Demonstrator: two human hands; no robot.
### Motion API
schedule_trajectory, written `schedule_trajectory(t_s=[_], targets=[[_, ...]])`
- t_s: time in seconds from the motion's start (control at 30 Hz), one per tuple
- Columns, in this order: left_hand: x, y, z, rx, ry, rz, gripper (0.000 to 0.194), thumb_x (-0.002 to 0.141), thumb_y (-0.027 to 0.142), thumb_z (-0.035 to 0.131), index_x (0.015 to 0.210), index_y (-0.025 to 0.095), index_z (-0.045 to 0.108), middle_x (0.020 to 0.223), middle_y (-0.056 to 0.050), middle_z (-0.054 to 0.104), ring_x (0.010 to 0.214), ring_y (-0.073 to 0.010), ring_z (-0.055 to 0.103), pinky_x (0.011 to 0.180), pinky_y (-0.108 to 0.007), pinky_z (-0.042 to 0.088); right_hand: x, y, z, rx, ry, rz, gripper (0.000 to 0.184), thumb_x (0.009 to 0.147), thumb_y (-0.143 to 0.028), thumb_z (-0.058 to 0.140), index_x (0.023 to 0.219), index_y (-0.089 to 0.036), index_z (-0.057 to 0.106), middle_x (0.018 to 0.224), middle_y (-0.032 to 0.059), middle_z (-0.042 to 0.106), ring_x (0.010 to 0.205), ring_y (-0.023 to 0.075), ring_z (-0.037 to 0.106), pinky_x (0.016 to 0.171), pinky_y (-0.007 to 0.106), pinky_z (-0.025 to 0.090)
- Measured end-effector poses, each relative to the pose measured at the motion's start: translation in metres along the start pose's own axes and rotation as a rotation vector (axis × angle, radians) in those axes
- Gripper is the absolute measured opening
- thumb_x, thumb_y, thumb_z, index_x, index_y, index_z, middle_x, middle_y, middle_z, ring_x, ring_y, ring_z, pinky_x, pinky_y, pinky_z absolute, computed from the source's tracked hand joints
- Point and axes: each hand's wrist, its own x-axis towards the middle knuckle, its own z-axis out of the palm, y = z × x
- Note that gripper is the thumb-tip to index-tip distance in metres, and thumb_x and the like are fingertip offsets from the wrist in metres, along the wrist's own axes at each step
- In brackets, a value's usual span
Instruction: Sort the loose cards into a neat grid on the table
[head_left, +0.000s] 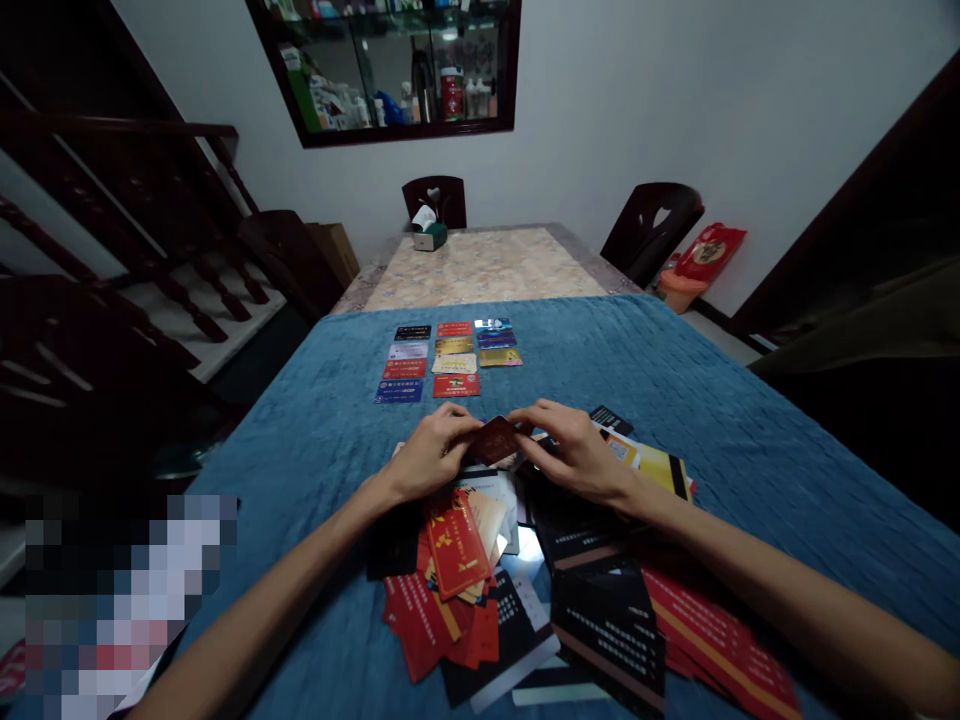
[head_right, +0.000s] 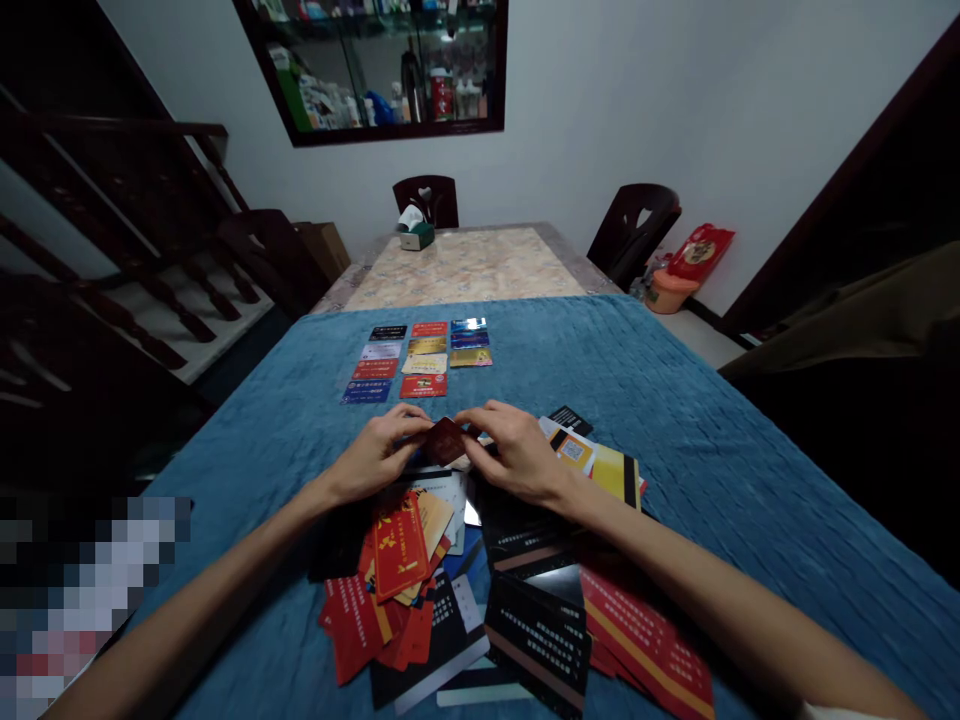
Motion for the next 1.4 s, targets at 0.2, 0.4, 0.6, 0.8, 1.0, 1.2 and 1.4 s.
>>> schedule_trajectory(t_s=[0.2,0.4,0.6,0.8,1.0,1.2,1.4], targets=[[0.000,0.004,-0.002,-0.037,-0.046,-0.045,0.020,0.083,0.012,0.055,0.089,0.016,0.073,0.093,-0.006,0.068,0.087,-0.0175,0.064,0.083,-0.031,0.052,0.001,0.002,-0.003,-0.003,-0.001,-0.023,0.018,0.095,-0.017,0.054,0.107,-0.017,0.067,0.089,0.0070,0.072,0.078,0.0169,0.062,0.069,0.029,0.049],[-0.001,0.007,-0.001,-0.073,-0.087,-0.044,0.018,0.081,0.012,0.056,0.088,0.017,0.073,0.092,-0.006,0.070,0.092,-0.0195,0.062,0.086,-0.033,0.050,0.003,0.003,-0.002,-0.051,0.042,-0.111,0.017,0.096,-0.020,0.053,0.104,-0.018,0.068,0.085,0.0069,0.071,0.077,0.0187,0.055,0.070,0.032,0.047],[0.000,0.016,-0.006,-0.127,0.018,-0.022,0.017,0.081,0.015,0.058,0.092,0.015,0.072,0.094,-0.007,0.070,0.092,-0.0188,0.064,0.085,-0.032,0.051,0.004,0.000,-0.004,-0.175,0.043,-0.202,0.017,0.097,-0.020,0.052,0.100,-0.017,0.068,0.077,0.0063,0.066,0.077,0.0194,0.051,0.069,0.032,0.043],[0.000,0.022,-0.001,-0.147,0.095,0.039,0.013,0.086,0.023,0.063,0.091,0.017,0.073,0.088,-0.005,0.070,0.086,-0.0178,0.063,0.080,-0.032,0.051,0.004,-0.003,-0.004,-0.258,0.001,-0.219,0.021,0.099,-0.022,0.049,0.098,-0.019,0.069,0.078,0.0059,0.067,0.079,0.0192,0.052,0.069,0.032,0.040],[0.001,0.015,0.003,-0.191,0.197,0.011,0.013,0.086,0.023,0.062,0.088,0.017,0.073,0.086,-0.005,0.070,0.082,-0.0165,0.063,0.081,-0.031,0.051,0.004,0.001,-0.004,-0.189,-0.045,-0.130,0.021,0.094,-0.023,0.055,0.112,-0.016,0.064,0.094,0.0096,0.070,0.087,0.0217,0.054,0.074,0.035,0.042],[0.004,0.004,0.007,-0.358,0.360,-0.136,0.018,0.082,0.029,0.063,0.092,0.016,0.071,0.094,-0.005,0.073,0.085,-0.0175,0.066,0.082,-0.031,0.053,0.000,0.017,0.002,-0.111,-0.182,0.019,0.026,0.086,-0.021,0.063,0.112,-0.015,0.062,0.099,0.0112,0.070,0.090,0.0236,0.056,0.078,0.037,0.046],[0.004,0.004,0.008,-0.370,0.357,-0.151,0.009,0.080,0.024,0.061,0.086,0.017,0.061,0.083,-0.001,0.065,0.077,-0.0134,0.061,0.075,-0.026,0.050,-0.002,0.023,0.005,-0.026,-0.095,0.132,0.011,0.087,-0.015,0.059,0.096,-0.017,0.066,0.086,0.0073,0.068,0.081,0.0199,0.060,0.073,0.033,0.048]])
